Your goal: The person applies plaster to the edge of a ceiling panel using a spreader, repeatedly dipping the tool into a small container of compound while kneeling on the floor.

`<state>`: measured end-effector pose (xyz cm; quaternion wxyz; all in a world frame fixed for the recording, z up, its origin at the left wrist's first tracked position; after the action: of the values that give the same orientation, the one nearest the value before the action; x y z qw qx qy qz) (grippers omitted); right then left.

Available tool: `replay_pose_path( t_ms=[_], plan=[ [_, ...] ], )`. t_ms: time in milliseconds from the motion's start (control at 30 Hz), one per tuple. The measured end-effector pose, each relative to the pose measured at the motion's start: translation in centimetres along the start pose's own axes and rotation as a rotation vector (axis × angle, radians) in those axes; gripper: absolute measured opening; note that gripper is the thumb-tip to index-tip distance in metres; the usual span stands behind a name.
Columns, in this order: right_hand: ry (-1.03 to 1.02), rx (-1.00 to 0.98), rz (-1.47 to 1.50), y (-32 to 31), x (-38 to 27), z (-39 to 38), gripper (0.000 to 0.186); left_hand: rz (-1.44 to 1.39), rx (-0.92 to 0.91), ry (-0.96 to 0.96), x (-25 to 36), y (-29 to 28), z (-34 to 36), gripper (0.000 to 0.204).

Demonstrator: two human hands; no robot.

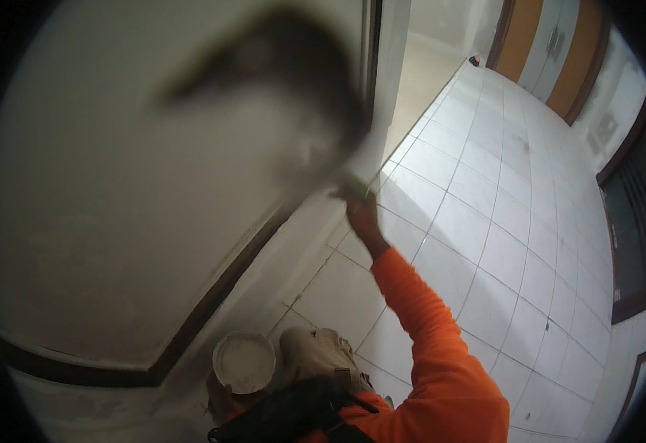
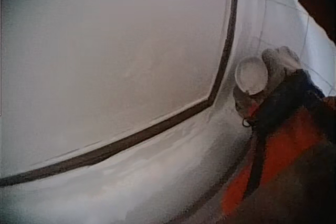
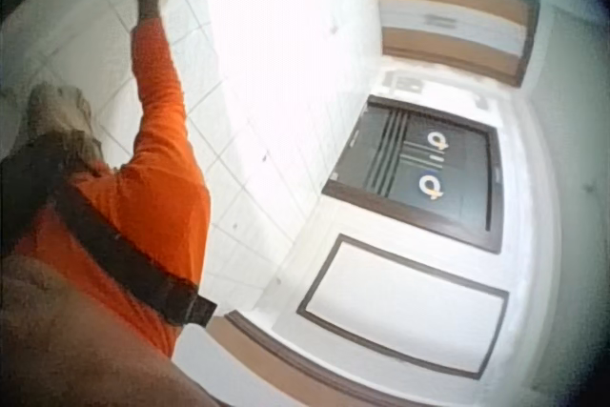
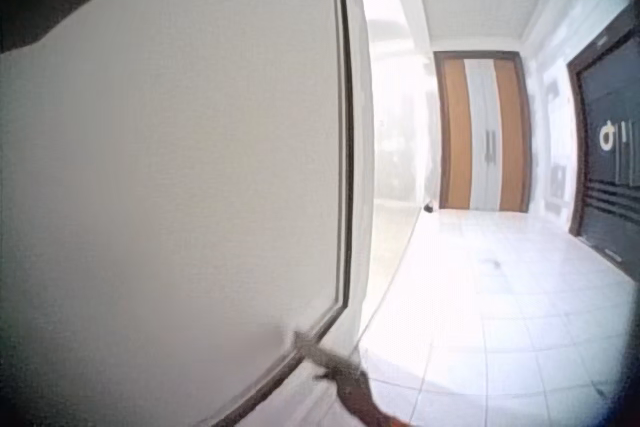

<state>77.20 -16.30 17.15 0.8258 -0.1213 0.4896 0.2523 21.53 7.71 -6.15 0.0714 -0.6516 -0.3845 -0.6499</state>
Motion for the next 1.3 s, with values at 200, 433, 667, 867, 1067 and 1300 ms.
replay_pose_path(
  t_ms=[200, 433, 667, 867, 1067, 1300],
  plan=[
    [0.043, 0.389, 0.108, -10.2, 2.3, 7.4, 0.036, -0.134, -0.027, -0.071, 0.7, 0.9, 0.1, 0.055],
    [0.018, 0.416, -0.002, -9.8, 2.8, 10.7, 0.03, -0.265, -0.063, -0.125, 0.4, 1.3, -0.3, 0.055],
    [-0.019, 0.347, -0.348, -8.1, 3.7, 9.8, 0.033, -0.38, -0.111, -0.141, 1.0, 1.6, -0.9, 0.055],
    [-0.105, 0.353, -0.494, 1.6, 1.4, 3.2, 0.029, -0.473, -0.149, -0.154, 0.8, 2.5, -1.4, 0.054],
    [-0.005, 0.193, -0.394, 18.7, -7.7, -7.3, 0.019, -0.514, -0.214, -0.138, 2.5, 2.5, -2.3, 0.054],
    [0.107, -0.061, -0.013, 20.7, -7.9, -14.5, 0.027, -0.618, -0.256, -0.135, 3.1, 3.7, -2.9, 0.06]
  ],
)
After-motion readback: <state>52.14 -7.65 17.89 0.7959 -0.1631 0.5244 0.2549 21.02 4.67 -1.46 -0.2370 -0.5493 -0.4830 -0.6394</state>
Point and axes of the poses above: each hand's wrist, its own z-axis towards the middle knuckle, its own y-axis out of the palm, x = y × z, the point moved 8 cm from there along z, towards the middle knuckle, and after that the axes turned 13 degrees about -x, right-handed, at the moved point
